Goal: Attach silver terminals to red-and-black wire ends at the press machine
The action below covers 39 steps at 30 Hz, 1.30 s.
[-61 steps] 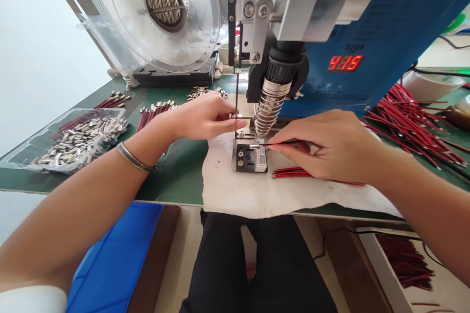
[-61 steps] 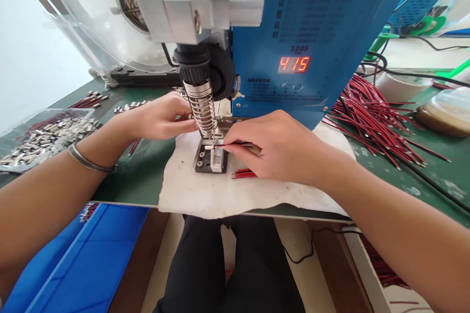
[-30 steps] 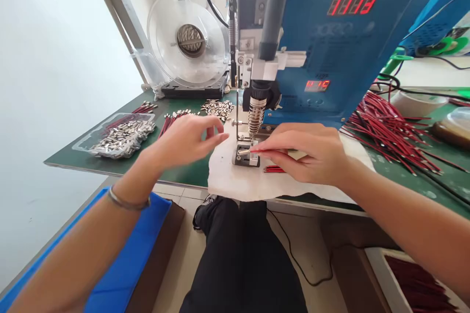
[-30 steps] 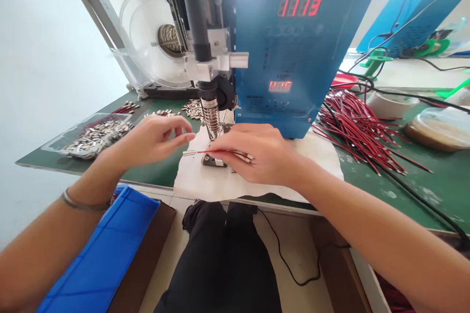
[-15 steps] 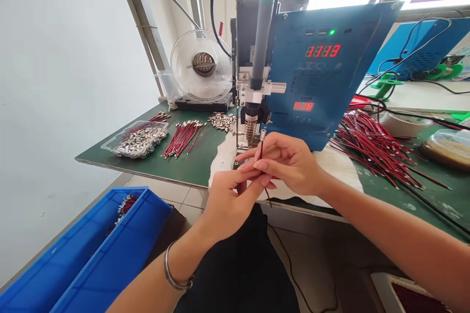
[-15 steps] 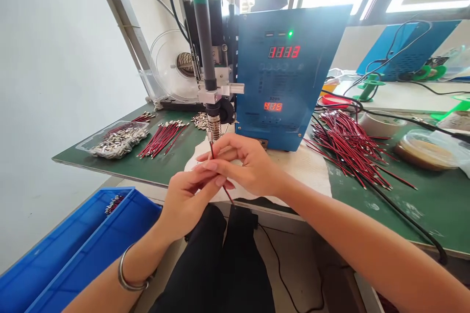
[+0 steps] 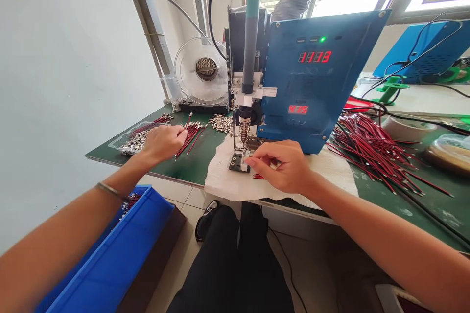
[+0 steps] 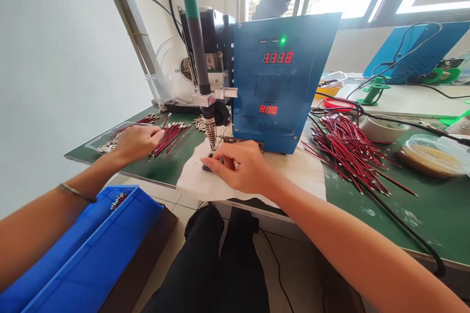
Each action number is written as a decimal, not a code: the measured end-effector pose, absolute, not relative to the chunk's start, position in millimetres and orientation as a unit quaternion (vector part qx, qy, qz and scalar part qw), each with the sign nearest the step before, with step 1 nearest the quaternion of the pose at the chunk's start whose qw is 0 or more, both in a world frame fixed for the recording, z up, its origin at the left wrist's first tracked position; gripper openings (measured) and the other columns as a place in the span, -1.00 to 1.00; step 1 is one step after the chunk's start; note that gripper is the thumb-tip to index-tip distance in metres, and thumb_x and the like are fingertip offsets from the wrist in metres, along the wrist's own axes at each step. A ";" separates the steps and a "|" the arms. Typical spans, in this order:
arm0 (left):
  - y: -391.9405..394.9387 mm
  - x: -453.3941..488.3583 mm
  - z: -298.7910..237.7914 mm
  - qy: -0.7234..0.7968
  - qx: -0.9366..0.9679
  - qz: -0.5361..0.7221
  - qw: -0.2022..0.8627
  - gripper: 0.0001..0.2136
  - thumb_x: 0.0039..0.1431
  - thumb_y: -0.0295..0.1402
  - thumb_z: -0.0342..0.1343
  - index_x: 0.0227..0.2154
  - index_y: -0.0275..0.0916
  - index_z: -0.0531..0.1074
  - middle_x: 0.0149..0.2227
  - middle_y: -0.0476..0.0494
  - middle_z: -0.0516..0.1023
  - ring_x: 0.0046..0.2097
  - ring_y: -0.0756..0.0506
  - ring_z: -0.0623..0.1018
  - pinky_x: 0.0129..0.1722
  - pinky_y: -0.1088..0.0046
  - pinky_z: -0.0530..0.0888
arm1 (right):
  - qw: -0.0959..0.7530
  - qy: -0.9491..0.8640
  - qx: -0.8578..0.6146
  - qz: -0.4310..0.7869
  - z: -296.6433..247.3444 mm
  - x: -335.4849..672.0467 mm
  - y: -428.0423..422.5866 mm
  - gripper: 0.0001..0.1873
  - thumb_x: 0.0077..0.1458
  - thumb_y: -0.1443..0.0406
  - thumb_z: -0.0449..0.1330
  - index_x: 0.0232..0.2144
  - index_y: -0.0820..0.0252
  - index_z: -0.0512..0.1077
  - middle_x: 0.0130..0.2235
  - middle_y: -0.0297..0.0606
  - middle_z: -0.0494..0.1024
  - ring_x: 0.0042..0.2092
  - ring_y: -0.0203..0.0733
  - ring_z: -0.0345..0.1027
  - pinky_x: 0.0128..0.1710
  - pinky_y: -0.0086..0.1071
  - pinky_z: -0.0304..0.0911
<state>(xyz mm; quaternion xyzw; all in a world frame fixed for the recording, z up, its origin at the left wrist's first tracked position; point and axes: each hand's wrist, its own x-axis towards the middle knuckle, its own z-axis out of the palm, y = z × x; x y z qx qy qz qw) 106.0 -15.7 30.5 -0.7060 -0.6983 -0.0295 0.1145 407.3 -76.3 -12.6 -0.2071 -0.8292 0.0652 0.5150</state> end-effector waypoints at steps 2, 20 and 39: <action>1.6 104.0 32.7 -0.699 -0.706 0.017 0.114 -0.61 0.43 -0.26 -0.12 -0.32 -0.19 0.61 0.01 -0.32 0.80 0.07 -0.36 0.73 -0.14 0.27 0.46 | 0.508 -0.835 -0.202 0.057 -14.4 408.3 -74.6 -0.52 0.53 0.17 0.24 -0.49 0.16 0.50 -0.63 -0.43 0.46 -0.60 -0.41 0.19 -0.51 -0.44 0.11; 18.2 80.3 54.8 -0.741 -0.662 0.078 0.083 -0.30 0.51 0.07 -0.29 0.12 -0.25 0.68 0.25 -0.45 0.69 0.25 -0.49 0.64 0.09 0.09 0.56 | 0.349 -0.894 -0.272 0.075 -10.6 434.8 -55.7 -0.60 0.46 0.13 0.21 -0.44 0.14 0.55 -0.54 -0.37 0.49 -0.51 -0.31 0.20 -0.38 -0.33 0.09; 20.7 -4.8 52.7 -0.778 -0.622 0.083 0.032 -0.72 0.17 -0.39 0.30 -0.07 -0.24 0.76 -0.11 -0.08 0.80 -0.12 -0.12 0.57 -0.32 0.51 0.31 | 0.025 -0.900 -0.419 0.114 13.2 442.0 -60.2 -0.91 0.19 0.33 0.34 -0.29 0.06 0.68 -0.41 -0.33 0.65 -0.38 -0.17 0.42 -0.31 -0.29 0.14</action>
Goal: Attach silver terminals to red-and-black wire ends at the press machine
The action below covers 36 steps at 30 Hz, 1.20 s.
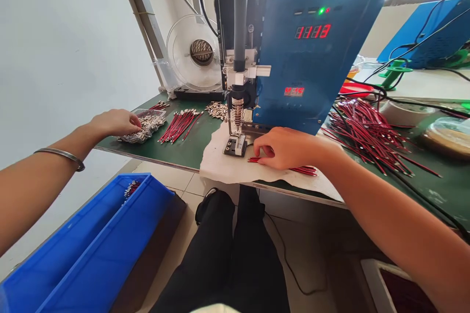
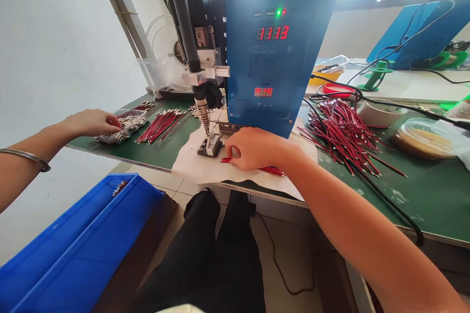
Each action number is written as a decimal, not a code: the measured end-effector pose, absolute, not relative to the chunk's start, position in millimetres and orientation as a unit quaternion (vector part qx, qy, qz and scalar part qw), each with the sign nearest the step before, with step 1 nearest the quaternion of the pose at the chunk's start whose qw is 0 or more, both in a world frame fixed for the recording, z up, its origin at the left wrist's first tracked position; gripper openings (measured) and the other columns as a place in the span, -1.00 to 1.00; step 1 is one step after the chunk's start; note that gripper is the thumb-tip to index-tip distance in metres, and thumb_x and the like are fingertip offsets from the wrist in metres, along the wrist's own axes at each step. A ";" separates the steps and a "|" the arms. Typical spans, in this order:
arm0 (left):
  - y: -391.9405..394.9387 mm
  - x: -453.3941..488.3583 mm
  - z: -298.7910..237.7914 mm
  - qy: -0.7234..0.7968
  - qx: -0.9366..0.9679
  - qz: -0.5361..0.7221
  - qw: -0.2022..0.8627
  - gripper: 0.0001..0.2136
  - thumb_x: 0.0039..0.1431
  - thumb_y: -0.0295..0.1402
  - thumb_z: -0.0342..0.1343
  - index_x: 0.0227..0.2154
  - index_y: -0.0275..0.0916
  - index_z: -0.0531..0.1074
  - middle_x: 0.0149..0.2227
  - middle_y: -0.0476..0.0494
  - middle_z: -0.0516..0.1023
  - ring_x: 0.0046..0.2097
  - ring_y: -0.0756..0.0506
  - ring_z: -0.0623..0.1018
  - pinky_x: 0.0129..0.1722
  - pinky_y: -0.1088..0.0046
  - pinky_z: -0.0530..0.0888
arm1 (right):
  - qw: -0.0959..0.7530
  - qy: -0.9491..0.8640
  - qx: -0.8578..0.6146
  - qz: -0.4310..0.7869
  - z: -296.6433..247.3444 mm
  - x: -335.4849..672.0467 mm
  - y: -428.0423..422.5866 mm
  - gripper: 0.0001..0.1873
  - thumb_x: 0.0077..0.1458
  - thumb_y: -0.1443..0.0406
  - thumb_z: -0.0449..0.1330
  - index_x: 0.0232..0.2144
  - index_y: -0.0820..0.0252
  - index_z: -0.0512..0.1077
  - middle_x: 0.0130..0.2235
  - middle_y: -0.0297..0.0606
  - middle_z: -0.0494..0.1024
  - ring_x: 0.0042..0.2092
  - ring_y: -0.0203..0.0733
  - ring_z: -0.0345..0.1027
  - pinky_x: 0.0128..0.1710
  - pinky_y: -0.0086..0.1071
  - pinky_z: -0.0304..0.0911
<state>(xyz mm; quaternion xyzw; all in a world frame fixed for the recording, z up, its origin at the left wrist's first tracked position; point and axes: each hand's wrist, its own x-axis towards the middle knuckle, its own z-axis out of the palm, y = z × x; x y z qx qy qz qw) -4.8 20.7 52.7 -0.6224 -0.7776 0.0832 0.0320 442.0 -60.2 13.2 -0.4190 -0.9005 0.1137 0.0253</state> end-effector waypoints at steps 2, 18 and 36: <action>20.5 -3.6 52.0 -0.779 -0.620 0.087 0.032 -0.71 0.18 -0.38 0.29 -0.05 -0.25 0.75 -0.06 -0.12 0.79 -0.09 -0.14 0.57 -0.31 0.49 0.32 | 0.022 -0.898 -0.423 0.115 13.1 441.1 -60.3 -0.91 0.19 0.33 0.34 -0.28 0.07 0.67 -0.40 -0.34 0.65 -0.39 -0.18 0.42 -0.30 -0.29 0.15; -19.1 35.0 51.3 -0.773 -0.628 -0.027 0.084 -0.52 0.40 -0.21 0.01 0.21 -0.34 0.58 0.16 -0.44 0.68 0.11 -0.47 0.58 -0.02 0.13 0.43 | 0.039 -0.898 -0.423 0.111 9.3 439.6 -59.3 -0.90 0.16 0.31 0.33 -0.42 0.08 0.55 -0.44 -0.33 0.60 -0.40 -0.19 0.36 -0.31 -0.28 0.12; -54.2 124.3 4.1 -0.531 -0.784 -0.206 -0.248 -0.66 0.16 -0.02 0.25 -0.26 -0.20 0.68 -0.30 -0.12 0.72 -0.43 -0.02 0.47 -0.44 0.44 0.37 | 0.146 -0.925 -0.339 0.094 1.5 447.4 -52.9 -0.80 0.20 0.33 0.22 -0.37 0.10 0.66 -0.33 -0.26 0.72 -0.36 -0.18 0.42 -0.27 -0.30 0.20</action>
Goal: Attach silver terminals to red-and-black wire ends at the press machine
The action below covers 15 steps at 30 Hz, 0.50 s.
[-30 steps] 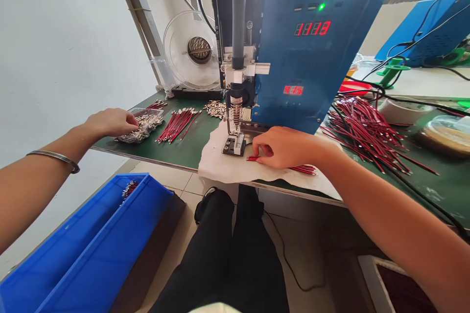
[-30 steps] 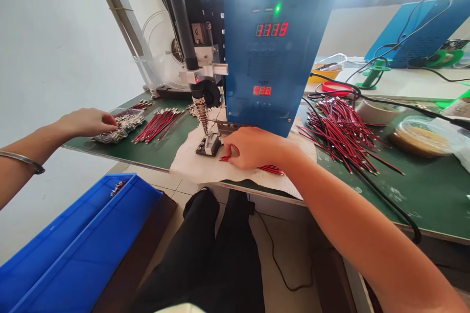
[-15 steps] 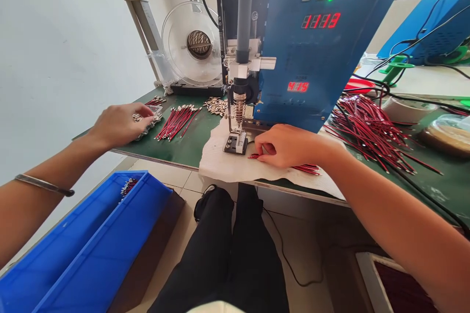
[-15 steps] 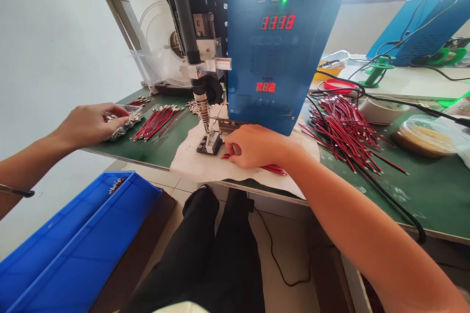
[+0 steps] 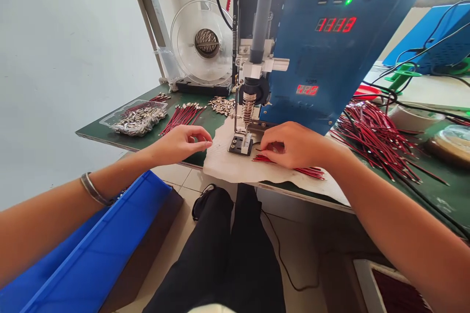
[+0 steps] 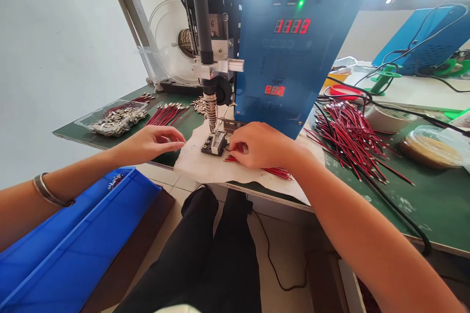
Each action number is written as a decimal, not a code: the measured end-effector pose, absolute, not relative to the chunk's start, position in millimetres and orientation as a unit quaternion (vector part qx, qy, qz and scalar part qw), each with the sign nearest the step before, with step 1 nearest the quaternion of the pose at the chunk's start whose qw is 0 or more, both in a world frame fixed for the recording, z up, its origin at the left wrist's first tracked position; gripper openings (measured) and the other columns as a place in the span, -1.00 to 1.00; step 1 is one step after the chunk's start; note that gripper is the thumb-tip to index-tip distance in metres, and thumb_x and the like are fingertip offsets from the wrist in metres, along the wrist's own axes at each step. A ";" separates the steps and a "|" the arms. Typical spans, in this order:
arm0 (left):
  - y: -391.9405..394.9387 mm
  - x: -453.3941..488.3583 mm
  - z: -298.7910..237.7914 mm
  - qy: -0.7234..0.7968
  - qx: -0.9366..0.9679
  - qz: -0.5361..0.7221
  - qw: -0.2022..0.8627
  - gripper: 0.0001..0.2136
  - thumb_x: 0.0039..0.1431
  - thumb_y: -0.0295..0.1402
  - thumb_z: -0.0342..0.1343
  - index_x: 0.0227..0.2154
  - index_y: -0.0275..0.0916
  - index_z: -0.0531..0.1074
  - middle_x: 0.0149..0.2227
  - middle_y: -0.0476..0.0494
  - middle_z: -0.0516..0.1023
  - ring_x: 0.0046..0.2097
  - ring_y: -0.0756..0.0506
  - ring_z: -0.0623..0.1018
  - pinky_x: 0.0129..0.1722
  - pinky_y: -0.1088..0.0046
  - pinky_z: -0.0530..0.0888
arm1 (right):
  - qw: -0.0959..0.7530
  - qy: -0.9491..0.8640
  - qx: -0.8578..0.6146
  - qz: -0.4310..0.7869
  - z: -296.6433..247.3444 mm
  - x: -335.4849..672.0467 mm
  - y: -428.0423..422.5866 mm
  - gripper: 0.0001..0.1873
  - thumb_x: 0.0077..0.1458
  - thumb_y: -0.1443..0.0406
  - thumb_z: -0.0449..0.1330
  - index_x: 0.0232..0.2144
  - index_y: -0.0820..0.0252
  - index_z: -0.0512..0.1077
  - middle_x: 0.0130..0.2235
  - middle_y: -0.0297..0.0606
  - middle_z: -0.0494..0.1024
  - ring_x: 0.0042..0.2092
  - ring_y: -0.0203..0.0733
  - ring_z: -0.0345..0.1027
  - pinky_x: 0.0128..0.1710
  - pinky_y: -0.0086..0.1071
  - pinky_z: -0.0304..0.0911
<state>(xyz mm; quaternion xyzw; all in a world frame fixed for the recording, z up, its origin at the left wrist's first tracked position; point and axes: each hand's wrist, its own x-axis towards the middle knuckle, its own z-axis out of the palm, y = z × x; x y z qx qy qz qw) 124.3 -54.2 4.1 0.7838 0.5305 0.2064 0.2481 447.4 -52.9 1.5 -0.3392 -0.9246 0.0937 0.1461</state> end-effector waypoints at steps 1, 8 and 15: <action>-53.5 127.2 3.5 0.531 0.776 0.214 0.264 -0.67 0.15 -0.04 0.26 -0.25 -0.20 0.67 -0.29 -0.13 0.74 -0.45 -0.02 0.46 -0.47 0.45 0.37 | 0.144 -0.924 -0.343 0.090 1.4 447.6 -53.5 -0.81 0.20 0.33 0.22 -0.37 0.10 0.65 -0.36 -0.27 0.71 -0.38 -0.19 0.41 -0.29 -0.30 0.18; -38.3 138.8 14.5 0.526 0.748 0.212 0.344 -0.72 0.07 -0.07 0.31 -0.31 -0.18 0.57 -0.26 -0.17 0.81 -0.53 0.00 0.43 -0.50 0.40 0.39 | 0.166 -0.914 -0.358 0.097 1.1 448.4 -54.6 -0.77 0.32 0.24 0.19 -0.35 0.11 0.60 -0.52 -0.37 0.53 -0.46 -0.25 0.26 -0.35 -0.32 0.09; -2.3 149.2 50.4 0.428 0.843 -0.039 0.322 -0.86 0.02 -0.18 0.30 -0.51 -0.10 0.61 -0.46 -0.05 0.67 -0.40 -0.11 0.55 -0.44 0.39 0.39 | 0.183 -0.915 -0.343 0.109 0.0 443.8 -55.9 -0.77 0.36 0.31 0.17 -0.37 0.14 0.55 -0.40 -0.30 0.62 -0.39 -0.22 0.31 -0.28 -0.31 0.13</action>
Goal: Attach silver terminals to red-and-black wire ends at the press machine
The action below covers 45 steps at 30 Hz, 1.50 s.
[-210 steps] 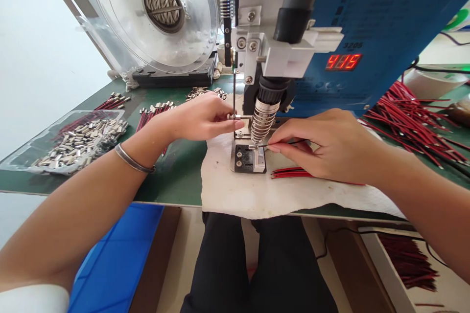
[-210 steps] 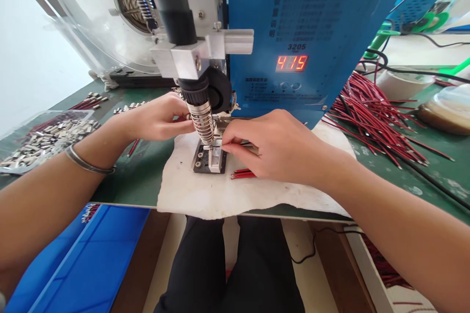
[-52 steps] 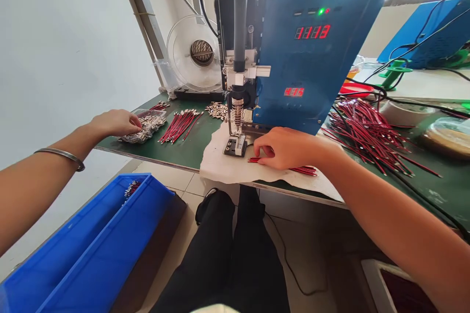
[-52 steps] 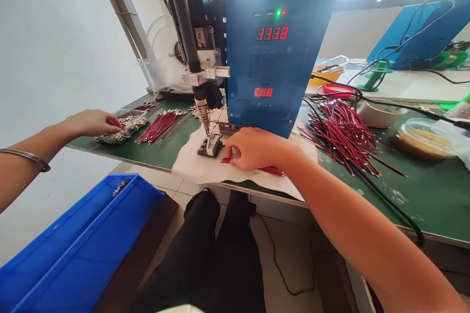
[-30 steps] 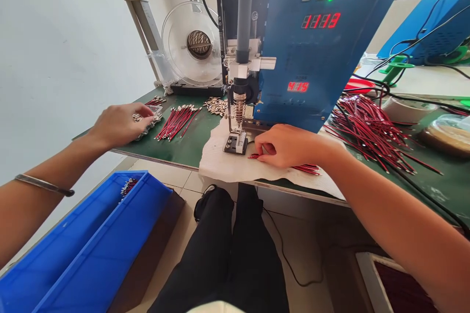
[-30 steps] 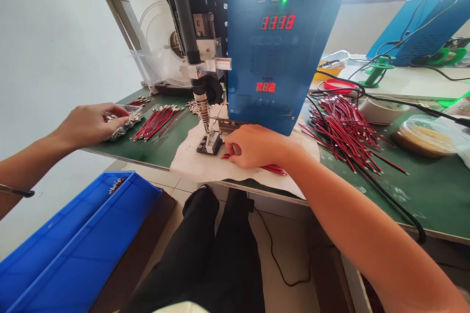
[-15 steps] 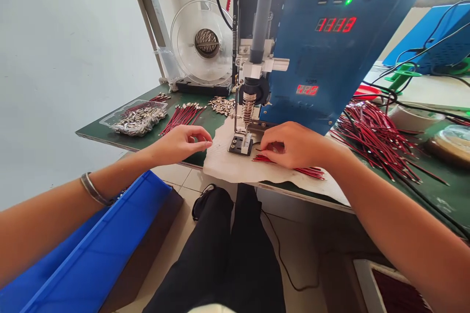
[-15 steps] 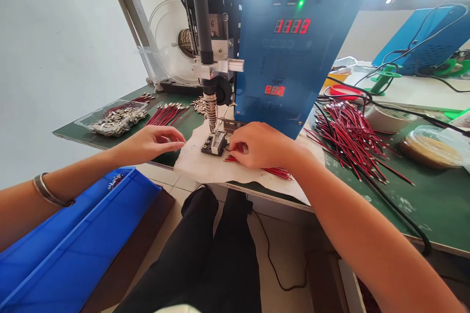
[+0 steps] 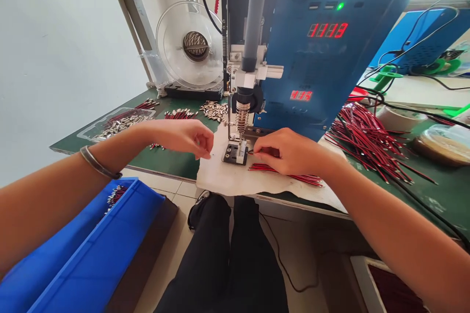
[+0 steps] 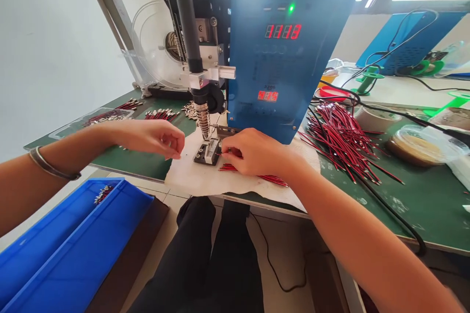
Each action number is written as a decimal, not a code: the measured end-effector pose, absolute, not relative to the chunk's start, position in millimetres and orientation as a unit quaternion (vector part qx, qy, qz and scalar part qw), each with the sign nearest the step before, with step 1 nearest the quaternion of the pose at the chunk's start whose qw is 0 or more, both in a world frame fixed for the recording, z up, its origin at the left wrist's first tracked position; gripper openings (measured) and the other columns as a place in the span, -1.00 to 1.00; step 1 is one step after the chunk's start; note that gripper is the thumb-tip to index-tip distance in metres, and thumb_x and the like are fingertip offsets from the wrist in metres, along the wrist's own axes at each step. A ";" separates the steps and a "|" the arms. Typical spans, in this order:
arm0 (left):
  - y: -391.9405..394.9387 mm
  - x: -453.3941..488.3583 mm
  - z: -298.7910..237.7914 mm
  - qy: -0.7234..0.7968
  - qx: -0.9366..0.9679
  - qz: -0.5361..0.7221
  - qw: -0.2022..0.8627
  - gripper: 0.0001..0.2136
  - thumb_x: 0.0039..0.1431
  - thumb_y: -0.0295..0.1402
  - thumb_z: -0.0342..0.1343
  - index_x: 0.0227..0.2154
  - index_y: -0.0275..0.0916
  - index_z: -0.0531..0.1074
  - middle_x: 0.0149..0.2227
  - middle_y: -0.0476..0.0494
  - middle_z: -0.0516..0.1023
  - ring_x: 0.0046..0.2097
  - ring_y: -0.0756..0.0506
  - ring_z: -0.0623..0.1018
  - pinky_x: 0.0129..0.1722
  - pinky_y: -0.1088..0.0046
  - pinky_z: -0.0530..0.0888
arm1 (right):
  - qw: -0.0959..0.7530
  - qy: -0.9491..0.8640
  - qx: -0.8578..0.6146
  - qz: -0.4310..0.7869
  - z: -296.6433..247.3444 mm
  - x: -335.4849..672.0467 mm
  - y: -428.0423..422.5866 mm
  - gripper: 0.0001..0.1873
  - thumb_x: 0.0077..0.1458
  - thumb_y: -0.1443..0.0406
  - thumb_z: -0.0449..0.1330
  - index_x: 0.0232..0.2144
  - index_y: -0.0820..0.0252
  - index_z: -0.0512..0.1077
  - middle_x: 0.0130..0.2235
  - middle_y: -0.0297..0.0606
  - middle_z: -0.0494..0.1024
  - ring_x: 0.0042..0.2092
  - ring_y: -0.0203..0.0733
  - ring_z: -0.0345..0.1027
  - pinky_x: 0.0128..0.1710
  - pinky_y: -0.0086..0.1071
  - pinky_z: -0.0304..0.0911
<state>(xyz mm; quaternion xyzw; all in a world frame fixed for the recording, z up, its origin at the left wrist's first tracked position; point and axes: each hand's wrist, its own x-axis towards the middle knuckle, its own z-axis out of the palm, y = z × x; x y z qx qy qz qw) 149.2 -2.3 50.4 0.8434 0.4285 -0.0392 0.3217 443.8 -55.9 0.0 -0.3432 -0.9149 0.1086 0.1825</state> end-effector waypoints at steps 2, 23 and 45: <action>5.1 160.1 61.6 0.432 0.835 -0.123 0.317 -0.92 0.04 -0.30 0.25 -0.51 -0.08 0.62 -0.42 -0.05 0.71 -0.40 -0.11 0.57 -0.44 0.39 0.42 | 0.174 -0.914 -0.348 0.114 -1.3 441.5 -56.3 -0.77 0.36 0.34 0.17 -0.36 0.14 0.55 -0.38 -0.28 0.64 -0.38 -0.21 0.34 -0.27 -0.31 0.14; 48.2 174.5 53.0 0.148 0.871 -0.188 0.429 -0.90 0.25 -0.45 0.34 -0.26 -0.25 0.78 -0.34 -0.12 0.79 -0.40 -0.02 0.65 -0.42 0.63 0.54 | 0.078 -0.873 -0.369 0.311 41.0 440.6 -55.3 -0.72 0.41 0.22 0.17 -0.34 0.12 0.57 -0.48 -0.43 0.53 -0.46 -0.30 0.29 -0.39 -0.35 0.12; 54.8 168.9 29.2 0.143 0.807 0.003 0.573 -0.86 0.05 -0.53 0.50 -0.36 -0.16 0.78 -0.32 -0.09 0.83 -0.35 -0.09 0.77 -0.49 0.62 0.59 | 0.204 -0.878 -0.339 0.271 11.6 448.6 -43.3 -0.77 0.42 0.16 0.29 -0.27 0.12 0.65 -0.36 -0.35 0.66 -0.41 -0.30 0.39 -0.38 -0.36 0.21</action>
